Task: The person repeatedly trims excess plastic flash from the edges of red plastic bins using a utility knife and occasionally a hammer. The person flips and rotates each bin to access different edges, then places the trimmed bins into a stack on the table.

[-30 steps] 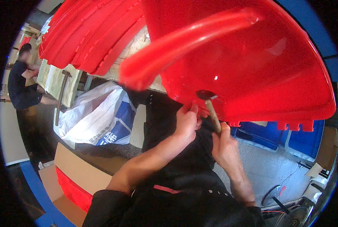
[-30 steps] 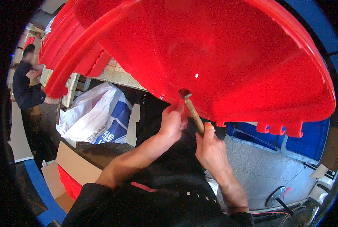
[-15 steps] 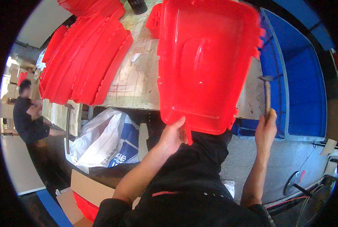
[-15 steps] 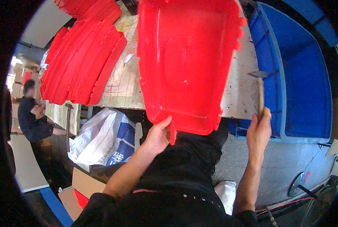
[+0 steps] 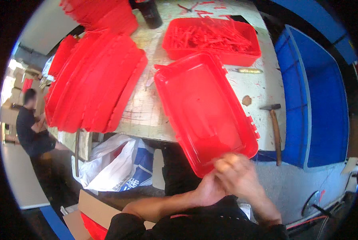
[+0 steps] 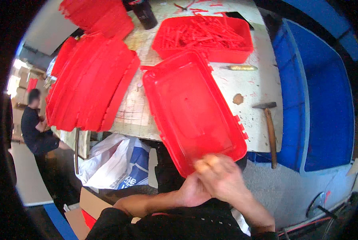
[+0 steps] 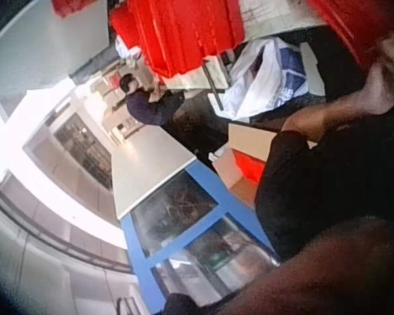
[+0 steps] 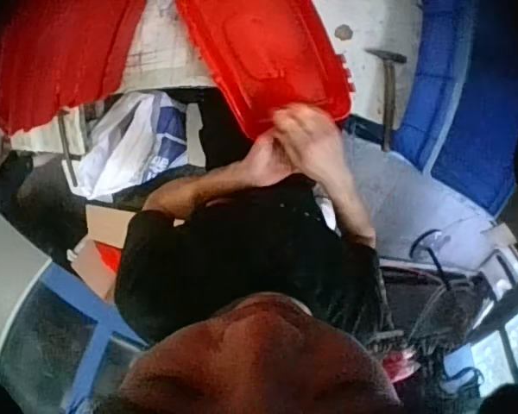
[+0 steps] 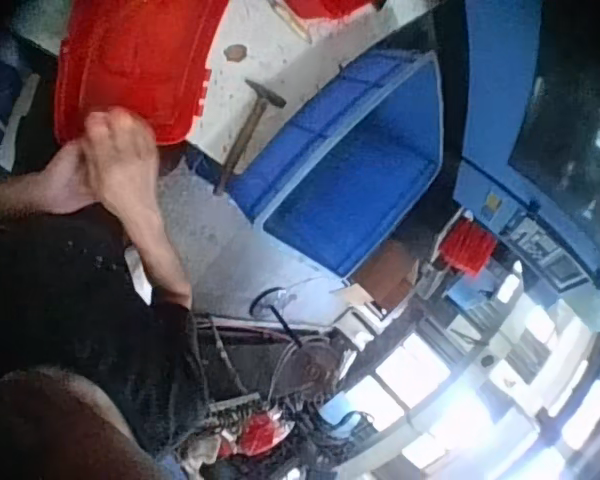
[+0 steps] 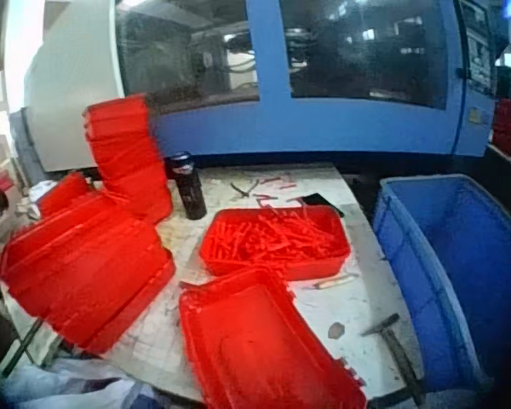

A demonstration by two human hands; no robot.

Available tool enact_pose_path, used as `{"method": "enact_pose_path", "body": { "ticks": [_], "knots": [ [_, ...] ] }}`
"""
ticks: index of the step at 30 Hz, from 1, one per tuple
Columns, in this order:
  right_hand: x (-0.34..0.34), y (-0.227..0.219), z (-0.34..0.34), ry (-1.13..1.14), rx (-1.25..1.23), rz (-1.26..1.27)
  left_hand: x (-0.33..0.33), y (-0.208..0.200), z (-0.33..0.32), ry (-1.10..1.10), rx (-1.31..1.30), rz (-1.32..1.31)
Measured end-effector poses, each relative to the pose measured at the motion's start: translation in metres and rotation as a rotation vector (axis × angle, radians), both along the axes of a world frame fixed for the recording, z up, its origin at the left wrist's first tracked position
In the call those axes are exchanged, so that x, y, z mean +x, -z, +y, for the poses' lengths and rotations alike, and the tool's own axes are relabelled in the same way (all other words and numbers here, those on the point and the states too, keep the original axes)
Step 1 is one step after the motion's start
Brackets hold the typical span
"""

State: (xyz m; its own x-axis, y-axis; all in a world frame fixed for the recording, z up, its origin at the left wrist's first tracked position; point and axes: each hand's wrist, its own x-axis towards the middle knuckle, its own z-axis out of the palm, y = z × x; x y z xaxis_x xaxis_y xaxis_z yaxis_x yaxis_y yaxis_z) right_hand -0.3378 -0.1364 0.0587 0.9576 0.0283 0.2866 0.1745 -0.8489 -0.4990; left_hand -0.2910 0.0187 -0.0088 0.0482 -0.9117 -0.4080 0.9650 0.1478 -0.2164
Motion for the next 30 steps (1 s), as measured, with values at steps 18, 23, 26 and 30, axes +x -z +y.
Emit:
{"method": "enact_pose_path", "body": {
  "ticks": [18,23,26,30],
  "knots": [
    [0.052,-0.007,-0.109,0.712,-0.075,0.019,0.210,-0.044,0.043,0.244,0.155,-3.195],
    [0.126,0.040,-0.165,0.566,-0.199,0.186,0.173,-0.051,0.052,0.718,0.322,-2.954],
    [0.168,0.083,-0.200,0.409,-0.515,-0.079,0.180,-0.086,0.022,0.737,0.297,-2.838],
    [0.181,0.098,-0.207,0.432,-0.507,0.137,0.165,-0.114,-0.067,0.492,0.189,-2.968]
  ]
}}
